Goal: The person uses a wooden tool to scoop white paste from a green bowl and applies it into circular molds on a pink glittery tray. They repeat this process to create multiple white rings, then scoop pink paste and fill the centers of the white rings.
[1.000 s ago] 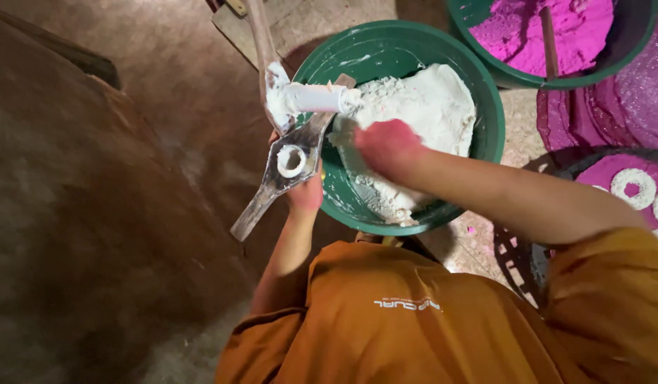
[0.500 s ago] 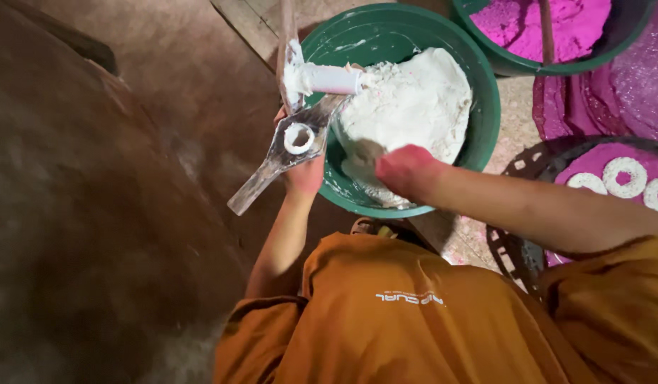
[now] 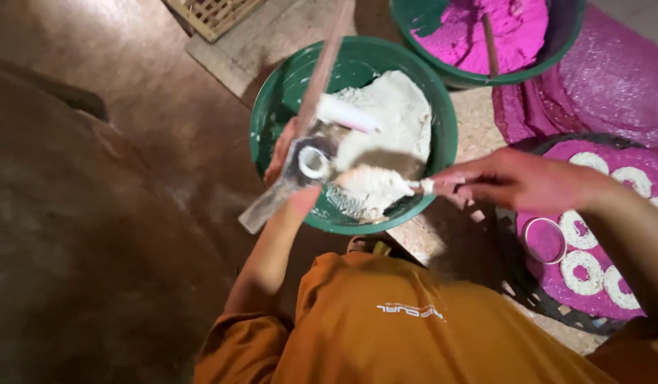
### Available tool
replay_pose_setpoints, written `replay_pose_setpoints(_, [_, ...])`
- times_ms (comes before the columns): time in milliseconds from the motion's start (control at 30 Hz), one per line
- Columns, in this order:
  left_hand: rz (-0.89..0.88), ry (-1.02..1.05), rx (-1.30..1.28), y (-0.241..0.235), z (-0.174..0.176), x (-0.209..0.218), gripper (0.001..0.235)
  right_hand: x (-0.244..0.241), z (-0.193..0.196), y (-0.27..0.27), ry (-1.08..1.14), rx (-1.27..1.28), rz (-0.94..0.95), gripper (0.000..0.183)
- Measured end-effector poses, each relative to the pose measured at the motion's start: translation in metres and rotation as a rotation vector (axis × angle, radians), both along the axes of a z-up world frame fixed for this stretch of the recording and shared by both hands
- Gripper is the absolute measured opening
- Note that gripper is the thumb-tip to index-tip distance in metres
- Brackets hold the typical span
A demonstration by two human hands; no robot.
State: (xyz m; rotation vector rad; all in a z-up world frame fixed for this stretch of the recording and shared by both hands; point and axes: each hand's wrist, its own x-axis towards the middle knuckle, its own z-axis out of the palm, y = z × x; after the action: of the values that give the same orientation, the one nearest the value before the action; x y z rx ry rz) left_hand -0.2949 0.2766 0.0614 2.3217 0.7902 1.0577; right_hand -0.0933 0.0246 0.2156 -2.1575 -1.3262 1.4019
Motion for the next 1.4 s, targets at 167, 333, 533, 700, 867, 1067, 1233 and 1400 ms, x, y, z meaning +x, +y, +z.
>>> replay_pose_setpoints(167, [-0.367, 0.104, 0.181, -0.023, 0.032, 0.011, 0.058, -0.003, 0.043, 0.030, -0.577, -0.065, 0.090, 0.039])
replay_pose_setpoints(333, [-0.448, 0.210, -0.106, -0.039, 0.025, 0.033, 0.061, -0.062, 0.000, 0.067, -1.366, -0.001, 0.614, 0.053])
replay_pose_setpoints(533, [-0.526, 0.207, 0.010, -0.034, -0.013, 0.017, 0.048, -0.072, 0.000, 0.028, -1.136, 0.474, 0.595, 0.029])
replay_pose_setpoints(700, [-0.384, 0.382, 0.271, -0.008, 0.007, 0.024, 0.071, -0.057, 0.058, 0.007, -1.102, 0.237, 0.481, 0.027])
replay_pose_setpoints(867, [-0.460, 0.359, -0.123, -0.033, 0.021, 0.029, 0.086, -0.088, -0.015, 0.050, -1.492, 0.206, 0.646, 0.013])
replay_pose_setpoints(1067, [-0.332, 0.343, -0.141, -0.020, 0.017, 0.038, 0.070, -0.074, 0.029, 0.035, -0.991, 0.427, 0.347, 0.017])
replay_pose_setpoints(1233, [-0.083, 0.090, 0.179, 0.010, 0.030, 0.033, 0.062, -0.058, 0.038, 0.017, -0.766, 0.566, -0.070, 0.042])
replay_pose_setpoints(1400, [-0.034, 0.150, -0.171, -0.008, 0.043, 0.052, 0.074, -0.069, -0.068, 0.033, -0.305, 0.785, -0.291, 0.047])
